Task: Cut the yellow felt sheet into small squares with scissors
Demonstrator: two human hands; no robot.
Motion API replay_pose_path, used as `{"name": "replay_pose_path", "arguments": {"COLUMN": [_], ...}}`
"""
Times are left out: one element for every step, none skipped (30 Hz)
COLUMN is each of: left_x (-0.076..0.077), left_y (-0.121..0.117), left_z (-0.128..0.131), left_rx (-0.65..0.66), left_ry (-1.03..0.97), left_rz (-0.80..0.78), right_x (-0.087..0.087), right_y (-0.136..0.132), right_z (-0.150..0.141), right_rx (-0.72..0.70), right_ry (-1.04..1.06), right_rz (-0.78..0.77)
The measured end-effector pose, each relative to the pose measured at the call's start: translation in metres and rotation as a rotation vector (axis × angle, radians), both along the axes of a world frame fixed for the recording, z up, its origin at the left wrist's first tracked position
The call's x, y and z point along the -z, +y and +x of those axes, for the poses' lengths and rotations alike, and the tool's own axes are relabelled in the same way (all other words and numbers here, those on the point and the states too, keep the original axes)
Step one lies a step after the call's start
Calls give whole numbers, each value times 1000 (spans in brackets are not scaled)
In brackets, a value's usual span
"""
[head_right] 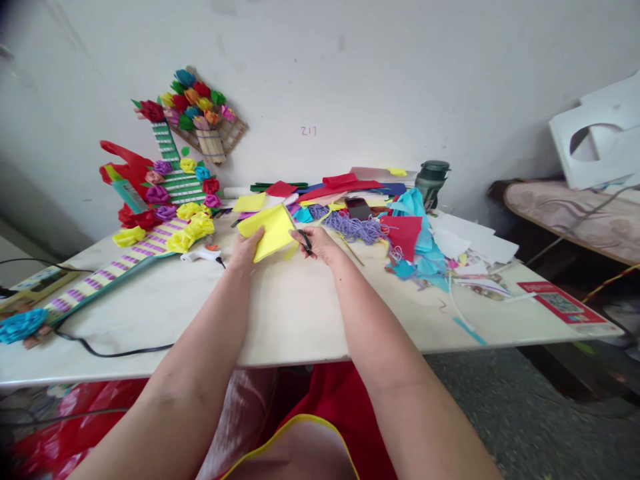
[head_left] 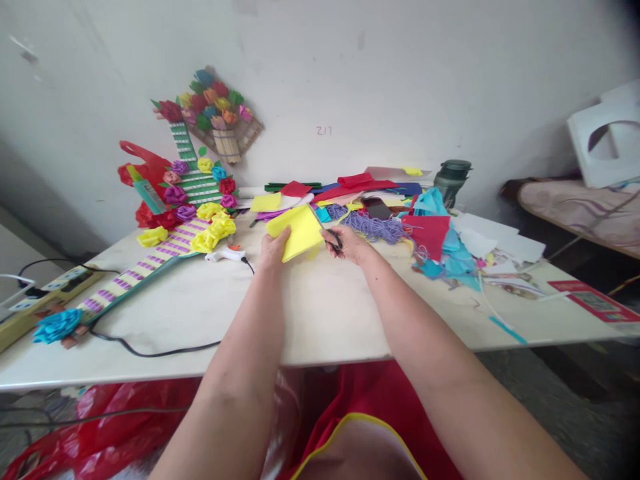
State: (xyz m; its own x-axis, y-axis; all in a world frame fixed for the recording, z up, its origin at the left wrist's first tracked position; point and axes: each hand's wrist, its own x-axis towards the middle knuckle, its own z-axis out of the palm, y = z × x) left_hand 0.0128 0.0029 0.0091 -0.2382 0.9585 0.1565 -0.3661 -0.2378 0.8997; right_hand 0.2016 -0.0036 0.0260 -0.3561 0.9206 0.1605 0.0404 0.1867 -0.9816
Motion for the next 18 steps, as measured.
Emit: {"name": "replay_pose_path", "arguments": {"left_x": [0, 1, 1, 1, 1, 1, 1, 1, 1, 1, 0, 0, 0, 0, 0, 0, 0, 0], "left_y": [0, 1, 1, 0, 0, 0, -1, -2, -2, -3, -3, -4, -4, -5, -5, -5, -5, -5], "left_z": [0, 0, 0, 0, 0, 0, 1, 1, 1, 1, 2, 2, 2, 2, 2, 2, 2, 2], "left_rx": [1, 7, 15, 27, 41, 56, 69, 79, 89, 96, 100, 103, 107, 110, 112, 114, 116, 119], "left_ry": [1, 1, 0, -1, -1, 1, 5, 11, 20, 29, 37, 41, 44, 43, 41, 40, 40, 40], "left_rz": [-5, -10, -15, -15, -12, -9, -10, -13, -17, -22, -25, -26, -27, -27, -29, -31, -33, -36], "right_x": [-1, -2, -3, -4, -5, -6, -6, -7, -7, -6, -6, -6, -5, -5, -5, -5, -4, -4], "right_y": [-1, -3, -5, -6, -8, -9, -9, -9, -9, -9, -8, -8, -7, -7, -7, -7, -7, -7], "right_z": [0, 1, 1, 2, 2, 3, 3, 4, 4, 4, 5, 5, 5, 5, 5, 6, 6, 6], "right_rx": [-11, -24, -34, -41, -44, -45, -44, -43, -42, -39, -36, -33, -31, -29, -28, -26, -22, -14], "right_ry": [6, 9, 9, 6, 1, -4, -9, -14, -16, -17, -17, -16, -16, -16, -16, -16, -17, -17], "right_rz": [-10, -23, -37, -48, -54, -53, -49, -44, -40, -39, -37, -33, -28, -23, -16, -12, -9, -7]}}
